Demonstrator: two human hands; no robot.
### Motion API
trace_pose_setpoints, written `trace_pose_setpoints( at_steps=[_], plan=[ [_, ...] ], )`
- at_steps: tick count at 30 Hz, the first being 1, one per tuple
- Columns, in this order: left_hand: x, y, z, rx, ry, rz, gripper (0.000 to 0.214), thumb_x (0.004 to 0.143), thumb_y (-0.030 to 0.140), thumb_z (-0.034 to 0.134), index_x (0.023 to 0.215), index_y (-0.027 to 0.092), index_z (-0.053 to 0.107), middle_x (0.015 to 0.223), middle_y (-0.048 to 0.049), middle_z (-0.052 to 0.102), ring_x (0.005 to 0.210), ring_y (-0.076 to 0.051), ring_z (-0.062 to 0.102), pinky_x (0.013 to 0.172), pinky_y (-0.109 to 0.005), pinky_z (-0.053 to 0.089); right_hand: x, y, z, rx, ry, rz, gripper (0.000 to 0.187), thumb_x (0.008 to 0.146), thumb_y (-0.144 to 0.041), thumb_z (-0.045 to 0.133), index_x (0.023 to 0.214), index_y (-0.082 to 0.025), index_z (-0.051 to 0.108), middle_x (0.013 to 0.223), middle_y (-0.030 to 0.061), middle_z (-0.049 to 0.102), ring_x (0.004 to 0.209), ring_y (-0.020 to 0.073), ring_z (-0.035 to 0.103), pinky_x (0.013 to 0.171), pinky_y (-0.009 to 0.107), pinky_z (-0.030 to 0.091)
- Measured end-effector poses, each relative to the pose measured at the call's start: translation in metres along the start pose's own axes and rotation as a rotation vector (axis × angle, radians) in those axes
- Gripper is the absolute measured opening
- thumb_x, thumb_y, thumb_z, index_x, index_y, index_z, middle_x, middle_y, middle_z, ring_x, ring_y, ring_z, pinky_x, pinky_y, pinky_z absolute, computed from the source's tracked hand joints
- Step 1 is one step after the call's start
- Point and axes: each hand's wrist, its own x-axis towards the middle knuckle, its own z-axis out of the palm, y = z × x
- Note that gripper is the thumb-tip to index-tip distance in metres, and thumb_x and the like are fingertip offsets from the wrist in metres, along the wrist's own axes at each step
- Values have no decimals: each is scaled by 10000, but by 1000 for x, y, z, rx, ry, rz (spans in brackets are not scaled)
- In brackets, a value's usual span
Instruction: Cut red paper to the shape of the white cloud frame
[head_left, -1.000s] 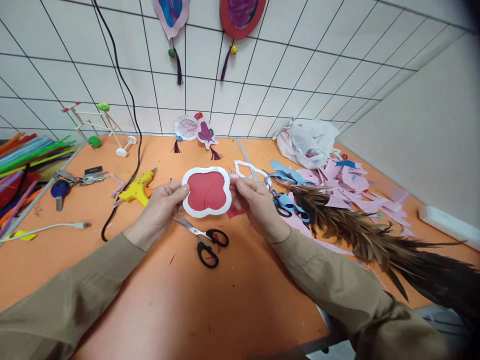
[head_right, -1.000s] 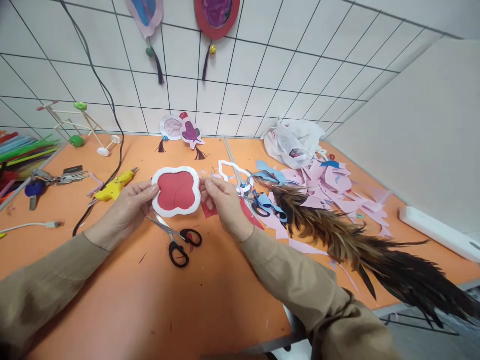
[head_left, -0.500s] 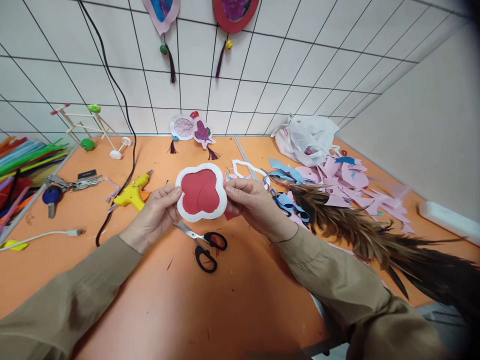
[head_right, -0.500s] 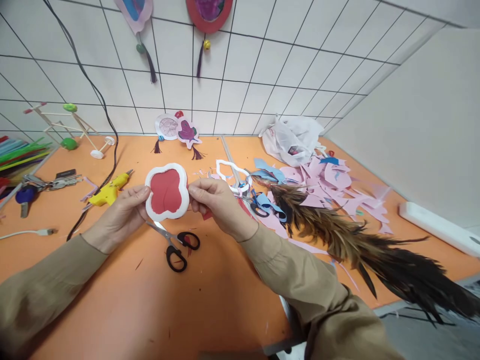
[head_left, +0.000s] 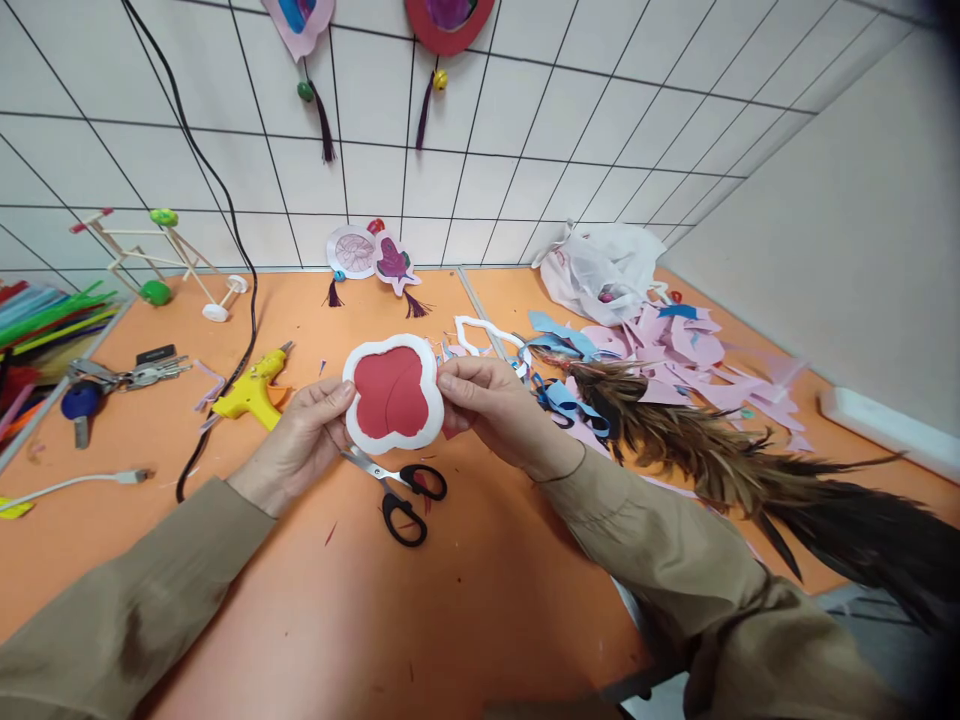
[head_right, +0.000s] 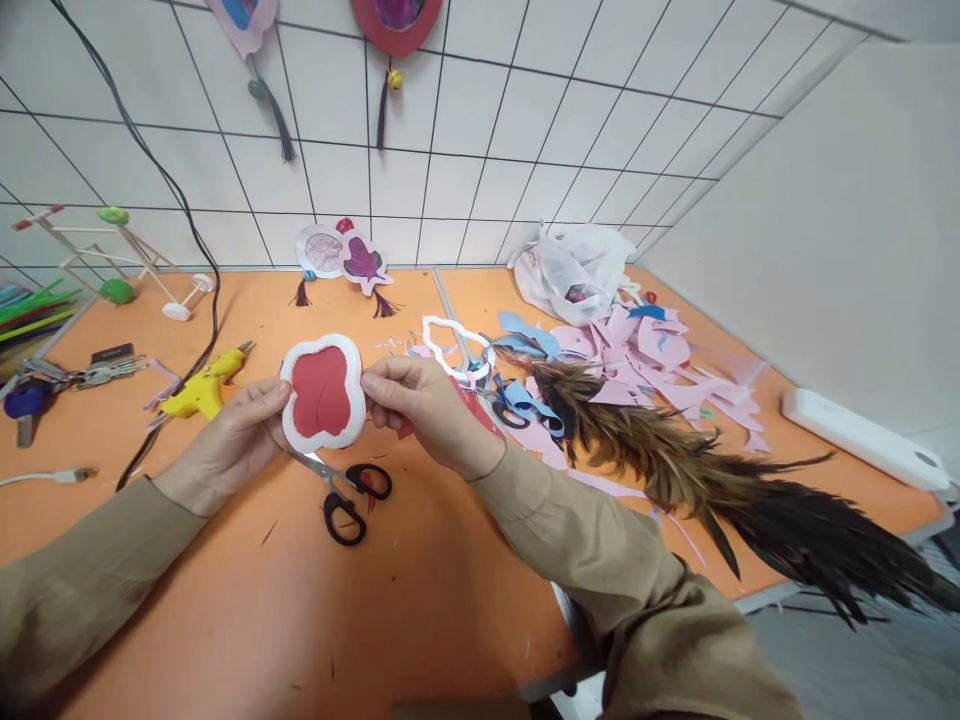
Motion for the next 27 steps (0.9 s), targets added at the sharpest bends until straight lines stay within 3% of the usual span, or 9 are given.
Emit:
trace_pose_setpoints(
  at_steps=[5,13,18,22,27],
  plan=[
    [-1,-2,2,-24,-2,0,288,664,315,823,776,80,700,723,-127,730,611,-233,682,555,-343,578,0,0,-1,-18,25,-10,289,796,-425,659,717,-149,627,532,-35,545,458,64,465,397,170,340],
    [-5,0,8,-136,-53,0,262,619,310,863,678,105,711,637,-56,715,555,-156,660,542,-247,564,1,-4,1,14,36,41,285,713,-409,730,684,-144,627,493,-38,546,441,66,472,399,176,313],
    [-8,2,12,-170,-88,22,252,564,288,896,609,138,699,598,-12,707,532,-115,640,550,-195,549,-1,-4,6,146,-47,46,263,669,-355,773,648,-133,633,521,-38,561,447,45,446,419,180,284],
    [-8,0,10,-159,-95,-13,255,557,301,898,644,151,710,642,-20,718,577,-131,649,589,-215,551,-5,-5,10,264,-108,58,289,683,-379,783,651,-139,626,545,-39,568,467,45,452,445,182,301],
    [-10,-2,9,-108,-60,-11,162,695,252,800,664,164,668,618,-18,666,576,-136,631,582,-238,533,-6,-4,15,373,-187,86,356,664,-460,800,662,-144,636,568,-34,589,473,46,452,447,176,309]
  ],
)
